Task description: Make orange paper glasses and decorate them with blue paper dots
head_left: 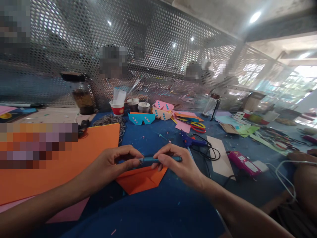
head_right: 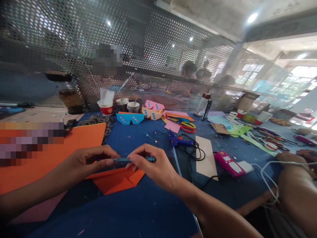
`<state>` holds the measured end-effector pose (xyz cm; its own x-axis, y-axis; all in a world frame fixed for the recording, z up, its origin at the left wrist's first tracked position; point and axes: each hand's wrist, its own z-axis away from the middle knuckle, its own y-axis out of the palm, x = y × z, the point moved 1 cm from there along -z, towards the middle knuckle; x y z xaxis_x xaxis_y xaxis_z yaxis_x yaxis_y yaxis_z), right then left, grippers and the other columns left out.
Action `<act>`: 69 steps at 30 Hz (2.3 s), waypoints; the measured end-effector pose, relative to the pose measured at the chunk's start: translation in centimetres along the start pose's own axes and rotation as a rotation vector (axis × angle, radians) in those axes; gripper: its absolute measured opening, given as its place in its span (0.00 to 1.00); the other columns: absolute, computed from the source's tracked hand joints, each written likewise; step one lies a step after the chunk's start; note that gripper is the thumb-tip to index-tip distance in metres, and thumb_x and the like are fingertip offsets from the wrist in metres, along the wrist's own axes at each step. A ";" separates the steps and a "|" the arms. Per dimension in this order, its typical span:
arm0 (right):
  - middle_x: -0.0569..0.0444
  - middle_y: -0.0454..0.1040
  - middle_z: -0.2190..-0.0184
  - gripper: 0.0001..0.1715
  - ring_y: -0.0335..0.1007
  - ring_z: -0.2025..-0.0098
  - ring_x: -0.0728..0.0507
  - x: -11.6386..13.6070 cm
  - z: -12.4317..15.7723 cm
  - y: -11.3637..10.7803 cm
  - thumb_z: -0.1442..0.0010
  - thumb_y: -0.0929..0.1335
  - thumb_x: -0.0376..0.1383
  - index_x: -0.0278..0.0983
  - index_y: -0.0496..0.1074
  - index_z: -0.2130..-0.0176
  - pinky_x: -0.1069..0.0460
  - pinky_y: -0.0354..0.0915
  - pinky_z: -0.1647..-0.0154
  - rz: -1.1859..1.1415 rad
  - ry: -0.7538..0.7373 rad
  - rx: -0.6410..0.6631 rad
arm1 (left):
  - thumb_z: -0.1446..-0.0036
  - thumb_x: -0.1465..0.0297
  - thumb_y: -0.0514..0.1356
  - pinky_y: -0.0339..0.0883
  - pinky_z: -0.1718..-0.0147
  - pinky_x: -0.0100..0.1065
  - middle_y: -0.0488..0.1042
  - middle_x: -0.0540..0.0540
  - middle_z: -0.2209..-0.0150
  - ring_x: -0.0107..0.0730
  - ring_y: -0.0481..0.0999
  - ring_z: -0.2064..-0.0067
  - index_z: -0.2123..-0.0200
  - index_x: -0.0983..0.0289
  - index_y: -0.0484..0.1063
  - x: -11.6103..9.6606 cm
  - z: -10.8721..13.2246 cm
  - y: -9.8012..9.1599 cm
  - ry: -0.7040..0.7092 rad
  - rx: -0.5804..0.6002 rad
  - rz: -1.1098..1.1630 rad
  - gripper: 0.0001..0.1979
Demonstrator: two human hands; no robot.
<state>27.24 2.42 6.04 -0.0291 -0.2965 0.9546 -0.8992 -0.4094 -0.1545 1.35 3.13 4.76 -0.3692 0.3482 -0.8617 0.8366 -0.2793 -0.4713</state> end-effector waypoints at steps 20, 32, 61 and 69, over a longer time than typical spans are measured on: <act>0.56 0.83 0.67 0.07 0.78 0.66 0.48 -0.4 -0.4 0.5 0.33 0.75 0.39 0.38 0.81 0.57 0.52 0.72 0.62 0.048 0.109 -0.033 | 0.37 0.52 0.70 0.76 0.61 0.33 0.86 0.51 0.63 0.39 0.84 0.60 0.60 0.54 0.87 -0.6 0.8 0.4 0.064 -0.193 -0.064 0.13; 0.57 0.81 0.68 0.05 0.78 0.63 0.46 -0.5 0.0 1.4 0.32 0.72 0.38 0.39 0.78 0.60 0.50 0.71 0.57 0.105 0.078 -0.077 | 0.33 0.57 0.68 0.77 0.61 0.31 0.87 0.52 0.62 0.37 0.86 0.61 0.62 0.54 0.87 -1.3 1.1 1.3 0.181 -0.267 -0.146 0.10; 0.49 0.83 0.50 0.12 0.76 0.46 0.41 -1.1 -1.9 -4.4 0.23 0.67 0.32 0.38 0.82 0.52 0.47 0.65 0.41 1.104 0.013 -0.012 | 0.33 0.52 0.59 0.56 0.30 0.58 0.81 0.66 0.39 0.63 0.72 0.34 0.45 0.59 0.82 5.9 -7.2 -5.5 0.245 -0.276 -0.739 0.22; 0.48 0.82 0.52 0.08 0.76 0.47 0.39 -0.4 -0.9 -4.4 0.27 0.71 0.33 0.39 0.85 0.56 0.47 0.64 0.49 1.159 0.108 0.213 | 0.31 0.46 0.59 0.68 0.40 0.52 0.85 0.58 0.51 0.54 0.79 0.46 0.58 0.53 0.85 4.3 -2.7 -2.3 0.288 -0.157 -0.591 0.22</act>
<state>30.83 5.13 6.57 -0.8250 -0.5154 0.2319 -0.2214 -0.0828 -0.9717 -1.13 7.68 2.63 -0.6784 0.6330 -0.3730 0.5842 0.1568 -0.7963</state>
